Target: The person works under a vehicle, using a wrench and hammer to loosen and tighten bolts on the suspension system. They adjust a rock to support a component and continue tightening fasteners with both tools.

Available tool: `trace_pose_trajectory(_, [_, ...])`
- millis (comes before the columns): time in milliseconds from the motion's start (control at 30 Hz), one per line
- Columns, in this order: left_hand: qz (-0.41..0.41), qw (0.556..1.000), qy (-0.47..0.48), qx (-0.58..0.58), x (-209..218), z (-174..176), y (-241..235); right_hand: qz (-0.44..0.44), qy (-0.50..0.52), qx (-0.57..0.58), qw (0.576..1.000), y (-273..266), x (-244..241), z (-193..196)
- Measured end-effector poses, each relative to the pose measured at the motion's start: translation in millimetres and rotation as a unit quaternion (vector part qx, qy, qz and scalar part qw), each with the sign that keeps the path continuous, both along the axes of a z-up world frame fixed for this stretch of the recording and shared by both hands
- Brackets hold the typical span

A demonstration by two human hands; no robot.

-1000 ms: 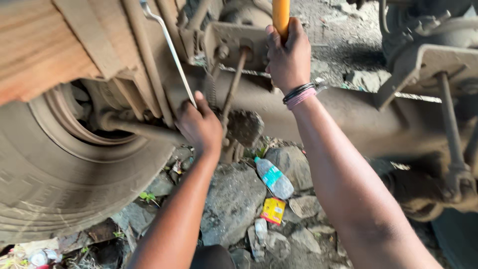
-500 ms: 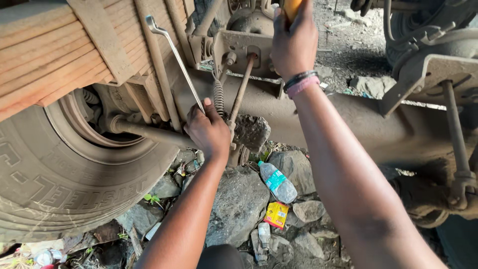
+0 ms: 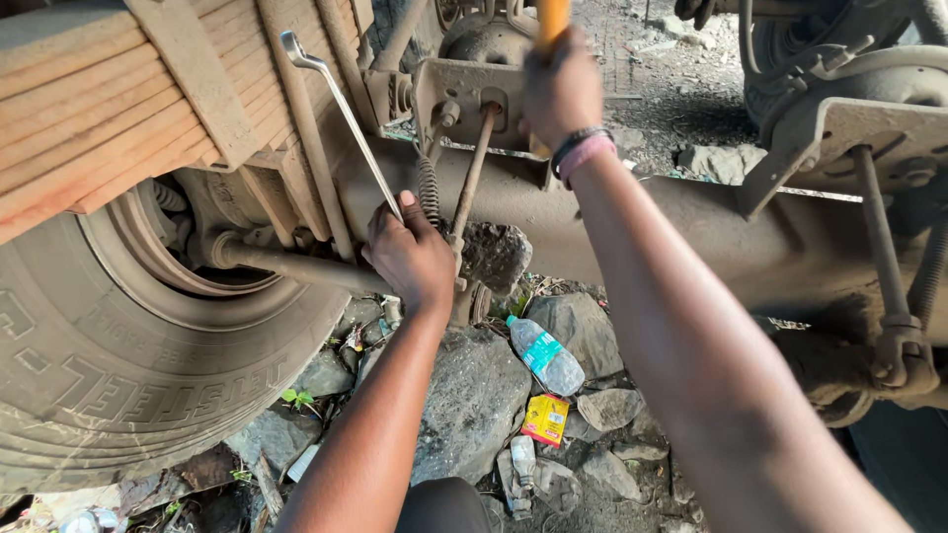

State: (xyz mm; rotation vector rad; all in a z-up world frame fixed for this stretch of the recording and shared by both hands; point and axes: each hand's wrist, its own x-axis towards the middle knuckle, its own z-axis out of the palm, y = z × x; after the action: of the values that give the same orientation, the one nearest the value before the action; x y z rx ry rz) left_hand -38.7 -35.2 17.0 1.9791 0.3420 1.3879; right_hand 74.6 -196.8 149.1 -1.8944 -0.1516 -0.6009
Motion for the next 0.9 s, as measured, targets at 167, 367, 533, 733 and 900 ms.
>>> trace_pose_trajectory(167, [0.008,0.999,-0.038,0.017,-2,2,-2,0.075,0.059,0.064,0.993,-16,-4,11])
trace_pose_trajectory(367, [-0.001,0.999,-0.035,-0.004,0,6,-1,0.127,-0.068,0.140,0.980,-57,-85,-9])
trace_pose_trajectory(533, [0.014,1.000,-0.005,-0.010,-1,8,-2,0.167,-0.079,0.173,0.967,-85,-167,-63])
trace_pose_trajectory(733, [0.044,0.999,0.004,0.016,3,5,-1,0.118,0.030,0.189,0.974,-113,-243,-215])
trace_pose_trajectory(900, [0.035,0.999,0.003,0.014,7,5,3,0.138,0.197,0.184,0.953,-124,-277,-349])
